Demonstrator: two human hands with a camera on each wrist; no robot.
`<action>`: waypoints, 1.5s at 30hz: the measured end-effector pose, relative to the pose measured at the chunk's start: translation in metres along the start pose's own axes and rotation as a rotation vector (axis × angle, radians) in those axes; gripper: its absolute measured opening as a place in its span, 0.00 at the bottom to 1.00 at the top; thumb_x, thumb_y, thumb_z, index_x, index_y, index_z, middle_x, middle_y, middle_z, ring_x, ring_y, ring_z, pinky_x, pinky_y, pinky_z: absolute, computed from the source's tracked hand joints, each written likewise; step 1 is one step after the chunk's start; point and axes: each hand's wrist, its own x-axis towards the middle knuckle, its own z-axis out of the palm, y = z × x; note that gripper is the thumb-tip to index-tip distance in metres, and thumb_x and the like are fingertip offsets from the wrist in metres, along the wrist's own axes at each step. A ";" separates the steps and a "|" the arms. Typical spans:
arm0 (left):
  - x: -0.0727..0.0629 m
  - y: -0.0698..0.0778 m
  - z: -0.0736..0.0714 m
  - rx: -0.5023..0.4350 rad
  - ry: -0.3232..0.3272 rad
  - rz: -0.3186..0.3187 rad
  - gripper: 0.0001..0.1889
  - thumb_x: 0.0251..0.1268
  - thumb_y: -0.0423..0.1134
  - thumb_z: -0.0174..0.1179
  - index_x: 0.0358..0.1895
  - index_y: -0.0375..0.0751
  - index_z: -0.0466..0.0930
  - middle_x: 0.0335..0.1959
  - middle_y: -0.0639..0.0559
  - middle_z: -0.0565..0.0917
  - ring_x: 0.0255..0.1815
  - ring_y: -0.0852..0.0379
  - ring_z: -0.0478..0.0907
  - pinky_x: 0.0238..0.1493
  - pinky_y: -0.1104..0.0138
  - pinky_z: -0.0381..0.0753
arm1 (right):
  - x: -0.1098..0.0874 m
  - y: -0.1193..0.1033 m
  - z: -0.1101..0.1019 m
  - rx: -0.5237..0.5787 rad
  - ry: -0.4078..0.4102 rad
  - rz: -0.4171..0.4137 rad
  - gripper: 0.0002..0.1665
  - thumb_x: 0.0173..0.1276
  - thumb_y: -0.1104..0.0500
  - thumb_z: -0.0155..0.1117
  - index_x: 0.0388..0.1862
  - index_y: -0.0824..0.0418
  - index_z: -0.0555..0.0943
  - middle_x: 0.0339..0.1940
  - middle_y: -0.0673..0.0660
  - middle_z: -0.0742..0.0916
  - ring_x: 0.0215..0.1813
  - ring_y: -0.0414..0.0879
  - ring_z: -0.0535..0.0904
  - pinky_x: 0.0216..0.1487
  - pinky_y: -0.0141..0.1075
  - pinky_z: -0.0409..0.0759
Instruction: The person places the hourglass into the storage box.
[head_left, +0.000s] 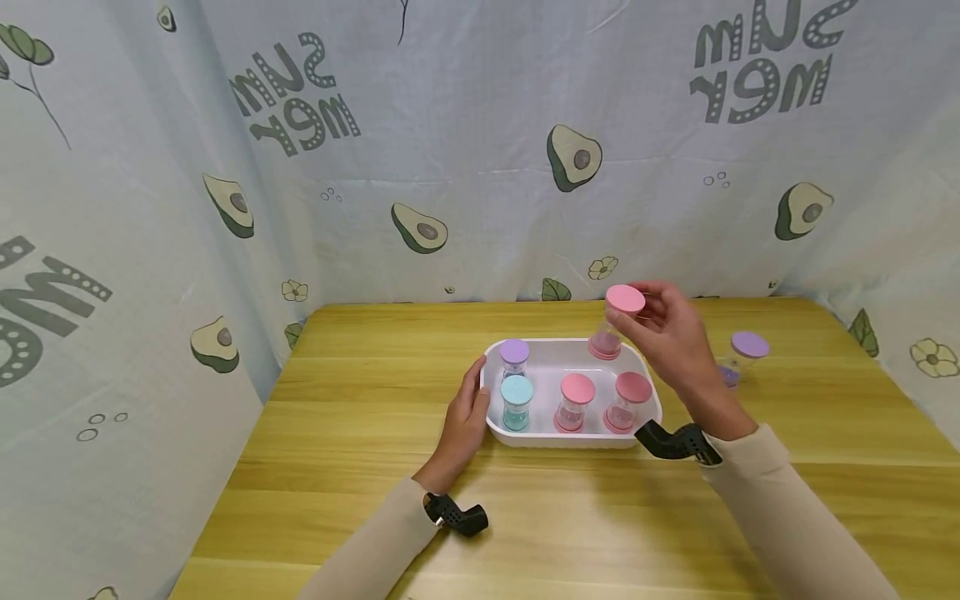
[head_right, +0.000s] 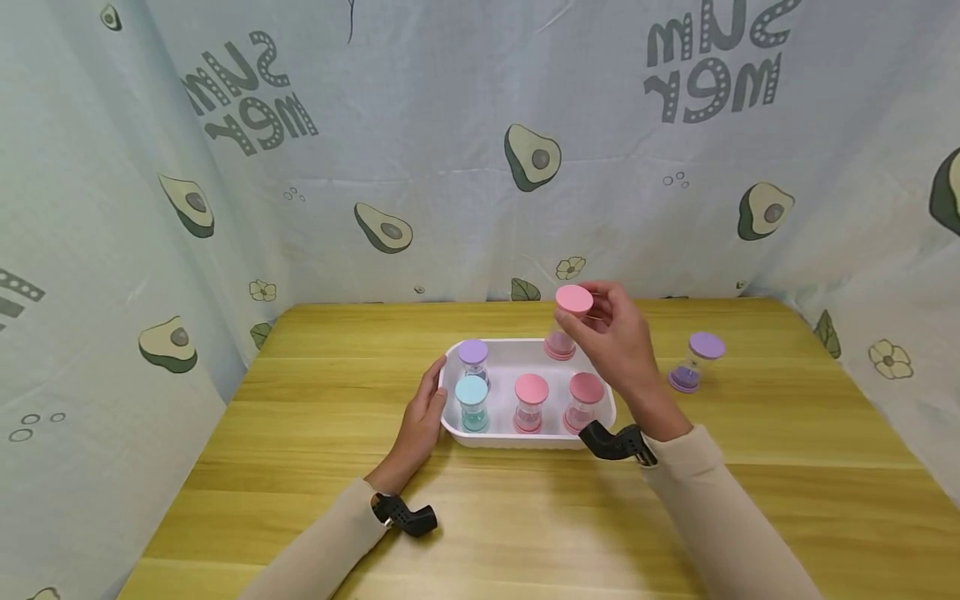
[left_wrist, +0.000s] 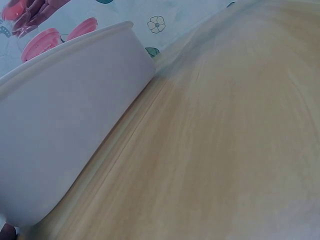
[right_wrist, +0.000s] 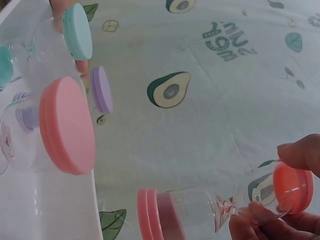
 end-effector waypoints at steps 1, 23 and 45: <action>-0.001 0.006 -0.001 0.001 -0.004 -0.004 0.26 0.77 0.32 0.39 0.75 0.35 0.50 0.76 0.43 0.54 0.76 0.51 0.52 0.72 0.59 0.56 | 0.000 -0.001 0.001 -0.002 -0.004 0.004 0.37 0.64 0.49 0.67 0.65 0.64 0.65 0.59 0.59 0.77 0.59 0.50 0.75 0.53 0.18 0.73; -0.001 0.003 0.000 0.010 0.013 0.010 0.26 0.77 0.31 0.39 0.75 0.34 0.51 0.75 0.42 0.56 0.75 0.50 0.53 0.72 0.59 0.56 | 0.002 0.005 0.024 -0.051 -0.062 -0.056 0.36 0.65 0.53 0.68 0.67 0.64 0.68 0.59 0.62 0.79 0.59 0.54 0.76 0.56 0.33 0.76; -0.001 0.003 -0.001 0.025 0.002 0.018 0.26 0.78 0.32 0.39 0.75 0.35 0.50 0.76 0.43 0.55 0.75 0.51 0.53 0.71 0.60 0.56 | 0.004 0.016 0.039 -0.043 -0.104 -0.053 0.32 0.64 0.56 0.69 0.64 0.65 0.70 0.57 0.62 0.79 0.58 0.55 0.77 0.54 0.38 0.77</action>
